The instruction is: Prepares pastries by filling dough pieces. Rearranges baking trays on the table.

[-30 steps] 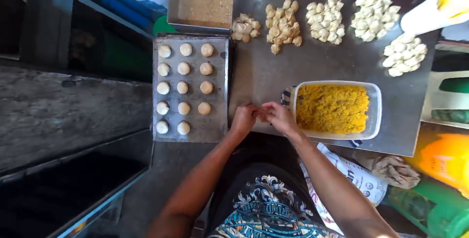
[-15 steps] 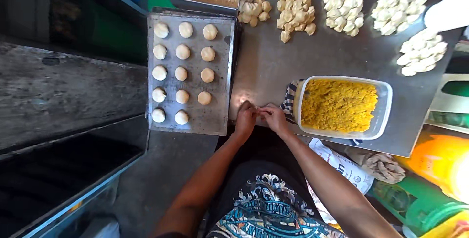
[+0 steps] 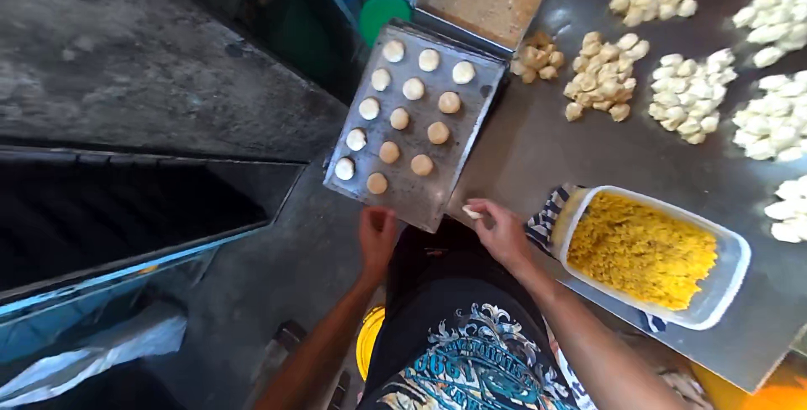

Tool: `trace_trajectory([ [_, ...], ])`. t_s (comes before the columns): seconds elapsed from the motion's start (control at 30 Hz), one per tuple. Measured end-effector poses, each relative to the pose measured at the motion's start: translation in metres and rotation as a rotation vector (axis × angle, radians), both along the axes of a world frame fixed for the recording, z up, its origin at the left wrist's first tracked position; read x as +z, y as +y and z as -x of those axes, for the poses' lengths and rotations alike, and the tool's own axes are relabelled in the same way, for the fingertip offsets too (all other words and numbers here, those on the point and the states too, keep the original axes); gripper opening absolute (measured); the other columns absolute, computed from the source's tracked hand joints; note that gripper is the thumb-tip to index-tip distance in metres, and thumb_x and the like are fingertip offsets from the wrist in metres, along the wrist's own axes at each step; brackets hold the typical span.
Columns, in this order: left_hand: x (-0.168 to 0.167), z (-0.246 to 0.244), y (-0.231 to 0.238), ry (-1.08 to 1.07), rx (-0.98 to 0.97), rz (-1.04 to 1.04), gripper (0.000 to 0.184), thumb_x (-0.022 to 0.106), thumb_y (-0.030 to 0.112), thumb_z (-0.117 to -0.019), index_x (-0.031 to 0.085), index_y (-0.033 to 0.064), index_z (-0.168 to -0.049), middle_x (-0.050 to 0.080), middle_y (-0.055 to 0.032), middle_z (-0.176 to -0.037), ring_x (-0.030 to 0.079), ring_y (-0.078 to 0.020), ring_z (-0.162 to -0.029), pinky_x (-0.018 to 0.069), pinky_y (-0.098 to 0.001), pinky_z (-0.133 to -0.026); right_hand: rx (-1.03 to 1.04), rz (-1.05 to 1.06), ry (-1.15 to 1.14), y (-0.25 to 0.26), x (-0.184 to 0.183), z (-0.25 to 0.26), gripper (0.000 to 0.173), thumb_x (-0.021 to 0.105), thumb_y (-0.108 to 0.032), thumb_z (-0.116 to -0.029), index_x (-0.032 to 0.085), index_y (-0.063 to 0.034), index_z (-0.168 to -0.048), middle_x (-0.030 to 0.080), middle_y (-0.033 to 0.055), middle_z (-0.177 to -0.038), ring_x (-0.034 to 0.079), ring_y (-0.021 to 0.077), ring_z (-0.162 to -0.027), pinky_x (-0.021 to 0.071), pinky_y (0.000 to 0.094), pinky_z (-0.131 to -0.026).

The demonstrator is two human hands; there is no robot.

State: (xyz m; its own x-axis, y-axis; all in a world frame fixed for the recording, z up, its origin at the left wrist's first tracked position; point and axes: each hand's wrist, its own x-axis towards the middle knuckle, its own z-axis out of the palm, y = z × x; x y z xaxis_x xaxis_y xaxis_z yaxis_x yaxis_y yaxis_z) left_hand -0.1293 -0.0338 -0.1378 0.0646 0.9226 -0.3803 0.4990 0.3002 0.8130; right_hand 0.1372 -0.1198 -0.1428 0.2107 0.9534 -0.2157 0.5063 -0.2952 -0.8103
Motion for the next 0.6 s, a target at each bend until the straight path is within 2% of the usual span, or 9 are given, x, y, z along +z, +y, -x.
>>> trace_trajectory([
  [0.07,-0.012,0.026,0.018,-0.082,0.305,0.139,0.051,0.065,0.019,-0.1019,0.042,-0.0119,-0.136,0.063,-0.0238,-0.112,0.073,-0.026,-0.084,0.0652,-0.0415,-0.077,0.129,-0.195,-0.004,0.023,0.003,0.032,0.033,0.057,-0.005,-0.099,0.072,-0.0089,-0.128,0.072,0.0074,-0.127,0.069,0.016,-0.116,0.0574,0.0344,-0.102],
  [0.17,-0.021,0.03,0.037,-0.201,0.496,0.287,0.038,0.065,0.014,-0.1015,0.052,-0.0094,-0.128,0.07,-0.0218,-0.103,0.075,-0.0274,-0.083,0.0658,-0.0416,-0.076,0.287,-0.388,-0.161,0.048,-0.024,0.067,0.032,0.054,-0.006,-0.1021,0.071,-0.0097,-0.128,0.068,0.0106,-0.134,0.063,0.0222,-0.13,0.0532,0.0364,-0.109],
  [0.23,-0.028,0.027,0.041,-0.244,0.527,0.337,0.03,0.066,0.011,-0.101,0.054,-0.0087,-0.121,0.071,-0.0194,-0.097,0.075,-0.0251,-0.08,0.0657,-0.0395,-0.074,0.402,-0.435,-0.29,0.05,-0.052,0.079,0.035,0.053,-0.022,-0.1074,0.065,-0.0083,-0.138,0.061,0.0112,-0.146,0.053,0.0249,-0.141,0.0463,0.0393,-0.117],
  [0.3,-0.034,0.027,0.041,-0.268,0.554,0.369,0.029,0.066,0.01,-0.1004,0.055,-0.0089,-0.12,0.071,-0.0186,-0.094,0.075,-0.0236,-0.077,0.0656,-0.038,-0.071,0.498,-0.379,-0.361,0.041,-0.071,0.083,0.053,0.044,-0.043,-0.1092,0.054,-0.0094,-0.149,0.048,0.0085,-0.159,0.038,0.0254,-0.151,0.0336,0.0469,-0.125],
  [0.37,-0.035,0.026,0.045,-0.288,0.566,0.404,0.028,0.064,0.01,-0.1019,0.054,-0.0088,-0.12,0.07,-0.0183,-0.093,0.074,-0.0231,-0.076,0.0654,-0.0376,-0.071,0.464,-0.31,-0.291,0.041,-0.062,0.081,0.058,0.04,-0.052,-0.1081,0.055,-0.0137,-0.149,0.046,0.0056,-0.16,0.037,0.0229,-0.152,0.0311,0.049,-0.126],
  [0.4,-0.033,0.025,0.047,-0.292,0.565,0.419,0.027,0.062,0.01,-0.1029,0.055,-0.0091,-0.12,0.071,-0.0183,-0.093,0.075,-0.0232,-0.076,0.0654,-0.0378,-0.071,0.376,-0.284,-0.22,0.049,-0.052,0.077,0.052,0.044,-0.049,-0.1079,0.064,-0.0149,-0.141,0.054,0.0049,-0.153,0.046,0.021,-0.146,0.0371,0.0465,-0.123],
  [0.47,-0.03,0.025,0.048,-0.303,0.564,0.453,0.025,0.06,0.011,-0.1041,0.056,-0.0092,-0.118,0.071,-0.0181,-0.092,0.075,-0.0236,-0.077,0.0654,-0.0381,-0.072,0.104,-0.241,-0.188,0.072,-0.033,0.068,0.037,0.054,-0.037,-0.1055,0.074,-0.0124,-0.124,0.071,0.0057,-0.13,0.068,0.0185,-0.118,0.0567,0.0391,-0.102],
  [0.53,-0.03,0.024,0.05,-0.347,0.583,0.483,0.025,0.057,0.012,-0.1053,0.055,-0.0081,-0.12,0.07,-0.0181,-0.094,0.074,-0.0243,-0.079,0.0647,-0.0394,-0.073,-0.067,-0.077,-0.17,0.109,-0.022,0.054,0.038,0.061,-0.037,-0.102,0.072,-0.0064,-0.122,0.071,0.0106,-0.109,0.071,0.0222,-0.092,0.0611,0.0414,-0.082],
  [0.6,-0.029,0.025,0.049,-0.37,0.59,0.504,0.026,0.055,0.014,-0.1065,0.053,-0.006,-0.123,0.069,-0.0177,-0.096,0.074,-0.0242,-0.08,0.0642,-0.0394,-0.073,-0.131,0.139,-0.028,0.14,-0.018,0.046,0.047,0.072,-0.041,-0.0953,0.069,-0.0036,-0.124,0.072,0.0142,-0.104,0.07,0.0277,-0.089,0.059,0.0491,-0.084],
])
